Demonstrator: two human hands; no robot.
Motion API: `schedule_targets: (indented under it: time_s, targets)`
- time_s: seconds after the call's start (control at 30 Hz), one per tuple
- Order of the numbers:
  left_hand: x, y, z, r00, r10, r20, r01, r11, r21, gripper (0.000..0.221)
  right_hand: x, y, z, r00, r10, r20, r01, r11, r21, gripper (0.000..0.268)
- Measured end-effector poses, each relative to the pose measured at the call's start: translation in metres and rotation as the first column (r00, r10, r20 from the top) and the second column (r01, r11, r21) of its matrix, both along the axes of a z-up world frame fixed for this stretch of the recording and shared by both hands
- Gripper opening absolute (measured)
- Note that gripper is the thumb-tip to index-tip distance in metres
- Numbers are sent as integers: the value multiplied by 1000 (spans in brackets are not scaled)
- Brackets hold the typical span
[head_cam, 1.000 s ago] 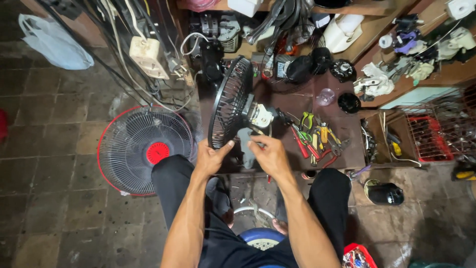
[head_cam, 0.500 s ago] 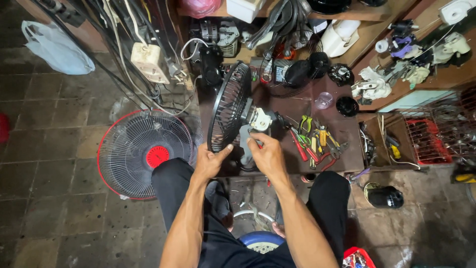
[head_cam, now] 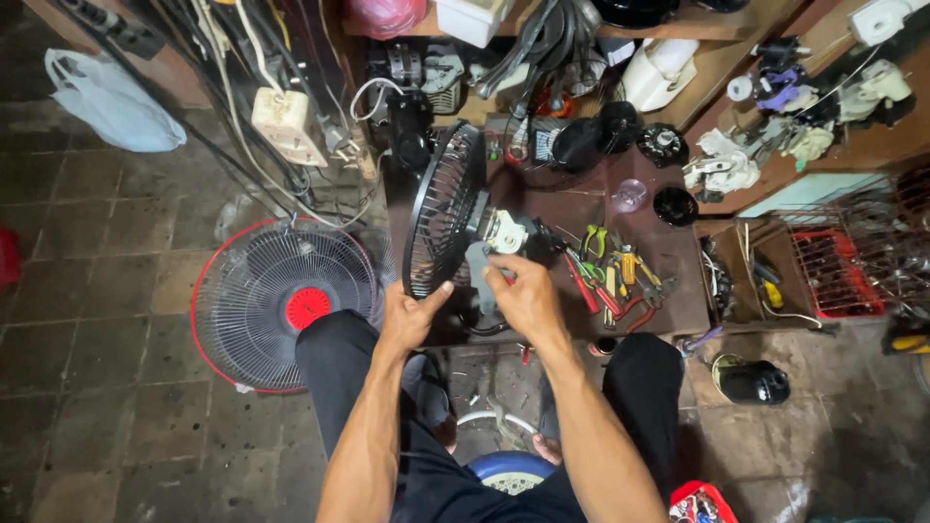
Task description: The person wipes the front grill and motor housing of a black table fan using a gray cloth. The person holds the fan steady with one hand while cleaning with the other, focusing on the grill and central hub area.
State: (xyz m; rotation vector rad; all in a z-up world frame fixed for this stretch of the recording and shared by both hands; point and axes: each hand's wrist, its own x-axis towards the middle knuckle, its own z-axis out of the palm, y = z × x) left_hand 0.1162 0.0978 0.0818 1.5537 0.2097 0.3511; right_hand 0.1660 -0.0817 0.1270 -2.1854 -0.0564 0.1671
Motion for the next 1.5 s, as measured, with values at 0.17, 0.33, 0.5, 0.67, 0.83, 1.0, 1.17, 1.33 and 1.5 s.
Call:
schedule_targets:
  time_s: [0.17,0.33,0.5,0.67,0.83,1.0,1.17,1.33,1.5]
  targets:
    - [-8,-12,38,1000,10,-24,-11,1000,-20,27,-16,-5,21,996,74,-45,-69,993,92,21]
    - [-4,-8,17,1000,18,-5,-18,1000,-22,29,-7,-10,25,999,-14,-37,15,999,41,23]
    - [-3,2,-16,1000,19,-7,-20,1000,-8,31,4,-2,18,999,2,-52,-1,1000,23,22]
    - [1,-3,-1,1000,18,-5,-18,1000,-16,34,3,-6,13,996,80,-36,-77,994,77,20]
    - [-5,-14,42,1000,19,-3,-19,1000,-6,33,11,0,10,998,57,19,-59,994,94,21]
    - [-3,-5,6,999,23,-31,-23,1000,-7,32,10,3,9,993,119,-3,-116,978,174,22]
    - [1,-4,12,999,26,-27,-26,1000,-2,31,-1,-15,36,985,160,-64,-143,966,216,22]
    - [2,0,-18,999,29,-39,-29,999,-17,30,11,-13,19,996,72,-58,-57,974,219,26]
    - [0,1,-9,999,17,-32,-17,1000,7,29,15,1,17,997,67,-41,-57,976,208,27]
